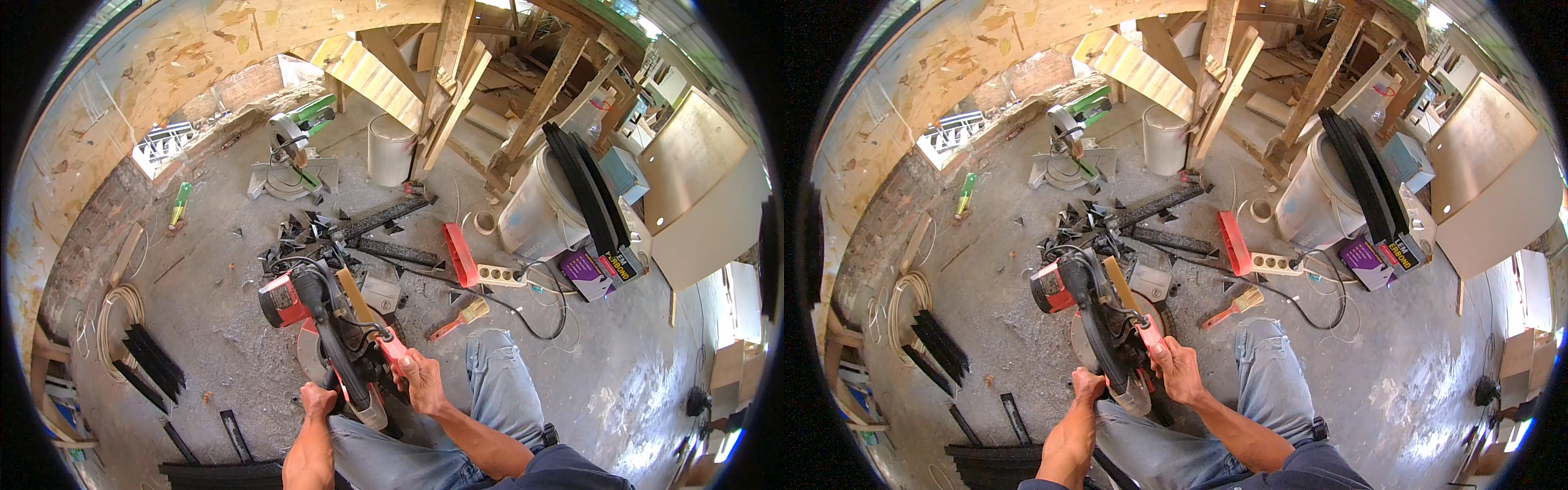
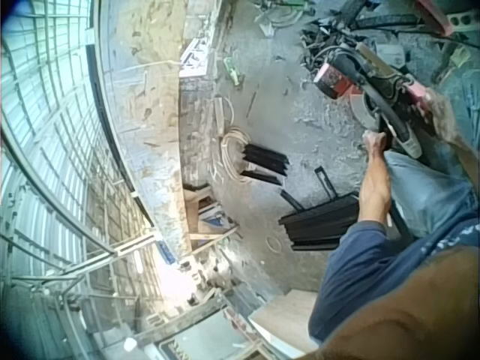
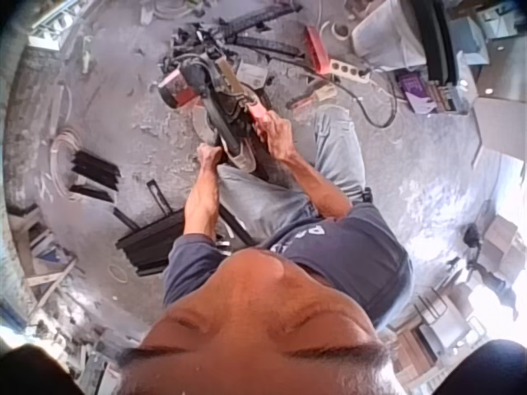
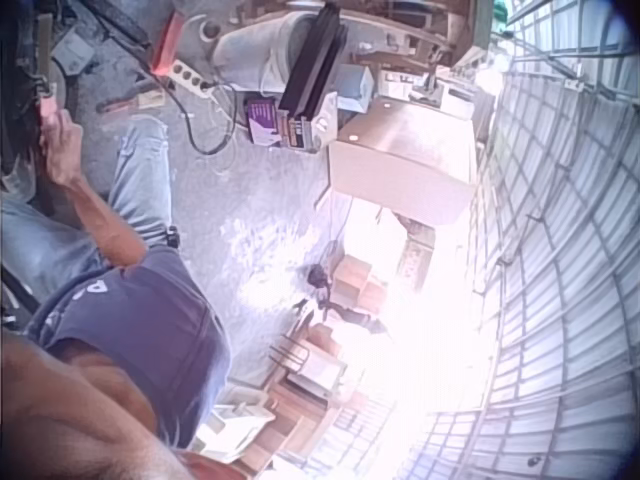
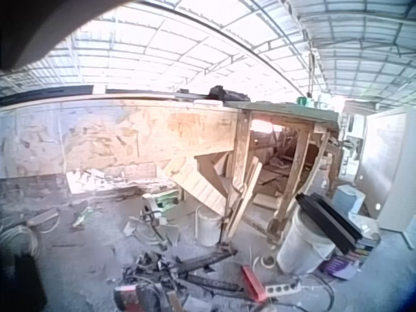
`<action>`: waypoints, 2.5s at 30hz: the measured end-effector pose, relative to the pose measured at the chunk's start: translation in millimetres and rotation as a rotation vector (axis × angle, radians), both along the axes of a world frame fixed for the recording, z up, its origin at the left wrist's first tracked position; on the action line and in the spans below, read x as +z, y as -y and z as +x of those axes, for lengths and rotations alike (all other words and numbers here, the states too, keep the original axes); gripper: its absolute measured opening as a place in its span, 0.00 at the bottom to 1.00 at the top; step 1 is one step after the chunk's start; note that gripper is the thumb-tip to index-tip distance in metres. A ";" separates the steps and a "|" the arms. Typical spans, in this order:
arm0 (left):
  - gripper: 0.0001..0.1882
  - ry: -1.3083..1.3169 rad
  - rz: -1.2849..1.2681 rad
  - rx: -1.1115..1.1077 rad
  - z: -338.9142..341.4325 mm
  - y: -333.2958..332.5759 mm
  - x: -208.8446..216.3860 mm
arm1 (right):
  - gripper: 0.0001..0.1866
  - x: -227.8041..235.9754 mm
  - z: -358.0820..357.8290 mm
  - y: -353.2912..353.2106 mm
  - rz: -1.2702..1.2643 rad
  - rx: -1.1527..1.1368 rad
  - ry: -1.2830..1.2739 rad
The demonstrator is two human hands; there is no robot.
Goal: The person uses a miter saw to cut black frame pieces, handling the frames one at a time and using a brush to clear debris from the saw bed.
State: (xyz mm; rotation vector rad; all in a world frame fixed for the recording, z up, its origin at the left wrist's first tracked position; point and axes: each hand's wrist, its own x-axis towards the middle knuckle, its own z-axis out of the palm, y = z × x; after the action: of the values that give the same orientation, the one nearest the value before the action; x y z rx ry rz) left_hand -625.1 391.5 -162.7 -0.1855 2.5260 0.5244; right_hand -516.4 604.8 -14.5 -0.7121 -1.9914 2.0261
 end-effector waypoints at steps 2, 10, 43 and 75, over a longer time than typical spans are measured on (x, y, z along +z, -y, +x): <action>0.30 0.002 0.001 0.009 -0.4 0.9 -0.4 | 0.28 1.4 -0.2 0.4 0.001 0.002 -0.002; 0.31 0.012 -0.006 0.003 -0.7 -1.7 6.0 | 0.27 3.0 0.0 0.6 -0.021 0.001 -0.011; 0.32 0.015 -0.008 0.005 -0.7 -1.4 5.3 | 0.27 0.4 1.2 0.6 -0.005 0.001 -0.013; 0.31 0.015 0.005 0.010 -0.5 -2.0 5.8 | 0.27 4.0 1.5 0.5 -0.023 0.000 0.005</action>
State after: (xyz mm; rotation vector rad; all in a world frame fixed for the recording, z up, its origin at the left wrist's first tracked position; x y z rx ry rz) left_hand -625.6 393.5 -156.9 -0.1993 2.5102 0.5309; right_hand -514.9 604.3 -10.5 -0.7220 -1.9743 2.0526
